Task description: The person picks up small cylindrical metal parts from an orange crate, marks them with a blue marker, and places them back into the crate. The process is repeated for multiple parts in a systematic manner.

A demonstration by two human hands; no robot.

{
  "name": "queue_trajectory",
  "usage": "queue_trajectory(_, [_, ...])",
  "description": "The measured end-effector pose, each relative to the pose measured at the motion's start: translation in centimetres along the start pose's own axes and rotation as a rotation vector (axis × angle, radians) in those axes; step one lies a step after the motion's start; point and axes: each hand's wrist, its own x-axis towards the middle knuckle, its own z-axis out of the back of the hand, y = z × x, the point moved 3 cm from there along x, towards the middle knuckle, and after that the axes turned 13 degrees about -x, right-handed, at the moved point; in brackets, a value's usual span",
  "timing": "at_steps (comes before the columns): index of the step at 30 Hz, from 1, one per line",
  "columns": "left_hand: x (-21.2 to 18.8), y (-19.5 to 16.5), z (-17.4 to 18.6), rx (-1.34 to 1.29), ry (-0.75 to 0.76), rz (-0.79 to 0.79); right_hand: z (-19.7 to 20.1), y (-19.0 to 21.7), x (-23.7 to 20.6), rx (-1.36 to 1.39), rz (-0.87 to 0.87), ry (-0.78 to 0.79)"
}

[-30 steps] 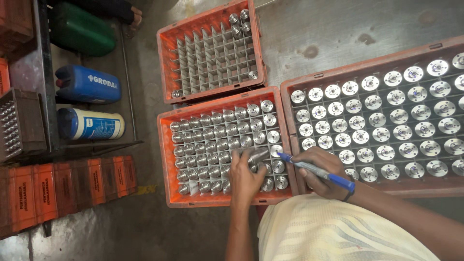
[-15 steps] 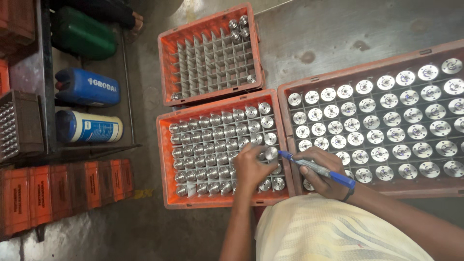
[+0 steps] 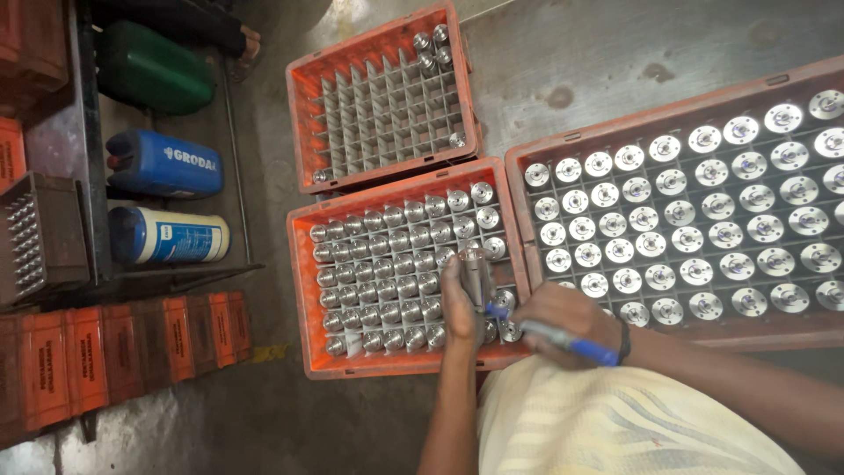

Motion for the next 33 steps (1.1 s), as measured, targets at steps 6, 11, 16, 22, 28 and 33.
queue_trajectory(6, [0.5,0.4,0.4,0.066,0.046,-0.051,0.2,-0.3,-1.2,0.068,-0.129,0.044])
queue_trajectory(11, [-0.6,-0.5,-0.8,0.084,0.043,0.001,-0.1,-0.7,-1.8,0.095,-0.187,0.077])
queue_trajectory(16, [-3.1,-4.0,-3.2,1.301,0.081,-0.409,1.6,-1.6,-2.4,0.058,-0.345,-0.093])
queue_trajectory(22, [-1.4,-3.5,-3.5,1.405,0.019,-0.433,2.4,-1.9,-2.3,0.055,-0.484,-0.031])
queue_trajectory(28, [3.1,-3.3,-3.1,1.413,0.043,-0.493,2.7,-1.8,-2.0,0.051,-0.460,-0.042])
queue_trajectory(33, [2.3,-7.3,-1.2,1.117,0.087,-0.773,2.7,-1.9,-1.6,0.011,-0.519,-0.074])
